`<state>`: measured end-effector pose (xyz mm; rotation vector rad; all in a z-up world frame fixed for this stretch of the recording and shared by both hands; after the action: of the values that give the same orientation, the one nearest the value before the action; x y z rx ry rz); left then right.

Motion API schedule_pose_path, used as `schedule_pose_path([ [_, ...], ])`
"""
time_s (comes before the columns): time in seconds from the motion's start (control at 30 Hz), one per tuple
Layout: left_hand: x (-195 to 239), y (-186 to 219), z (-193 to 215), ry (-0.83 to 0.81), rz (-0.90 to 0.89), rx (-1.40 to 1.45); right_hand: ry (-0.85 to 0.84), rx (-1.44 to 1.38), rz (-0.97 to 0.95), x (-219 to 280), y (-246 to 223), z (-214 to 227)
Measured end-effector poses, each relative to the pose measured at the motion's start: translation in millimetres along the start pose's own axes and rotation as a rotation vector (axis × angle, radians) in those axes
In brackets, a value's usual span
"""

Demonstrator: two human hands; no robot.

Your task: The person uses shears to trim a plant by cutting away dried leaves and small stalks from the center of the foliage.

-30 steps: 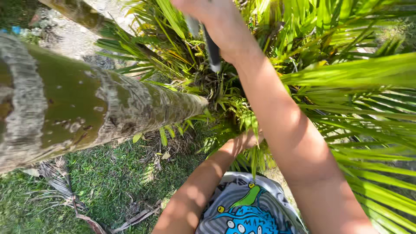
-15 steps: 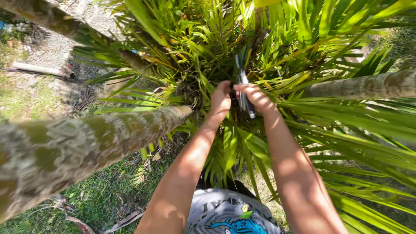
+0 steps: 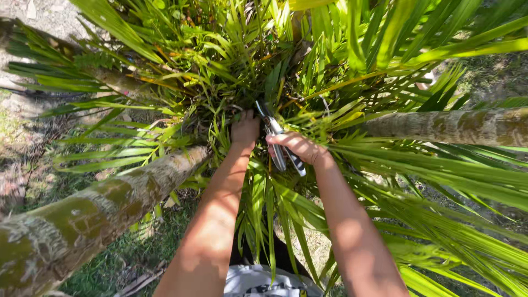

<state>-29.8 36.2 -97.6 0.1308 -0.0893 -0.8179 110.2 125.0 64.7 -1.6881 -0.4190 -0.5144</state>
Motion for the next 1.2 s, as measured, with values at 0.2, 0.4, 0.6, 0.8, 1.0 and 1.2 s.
schedule_pose_path([
  [0.2,32.5,-28.7,-8.2,-0.351,0.147,0.165,0.078,0.016,-0.182,-14.5,-5.3,-12.7],
  [0.4,29.6,-40.0,5.4,-0.474,0.172,0.262,0.144,0.246,-0.264,-17.4,-0.9,-13.7],
  [0.6,12.9,-30.3,50.3,-0.33,0.174,0.355,0.132,0.066,-0.429,-3.7,2.5,-12.4],
  [0.8,-10.1,-25.0,38.5,-0.544,0.325,0.311,0.019,-0.037,-0.449,-1.7,-1.4,-9.9],
  [1.0,-43.6,-38.9,-19.5,-0.565,0.204,0.39,-0.097,-0.065,-0.457,-5.6,-1.8,-14.6],
  [1.2,-65.0,-49.8,-79.8,-0.56,0.123,0.35,0.023,0.014,-0.487,-17.9,3.6,-12.6],
])
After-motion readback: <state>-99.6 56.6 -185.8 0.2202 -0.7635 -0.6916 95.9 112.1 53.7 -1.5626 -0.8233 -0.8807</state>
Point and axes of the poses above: each hand's wrist, its own x-axis away from the middle knuckle, its own z-axis out of the back of the hand, y = z × x, the point moved 5 cm from there along -x, towards the middle knuckle, and after that the axes turned 3 degrees about z, right-handed, at the moved point
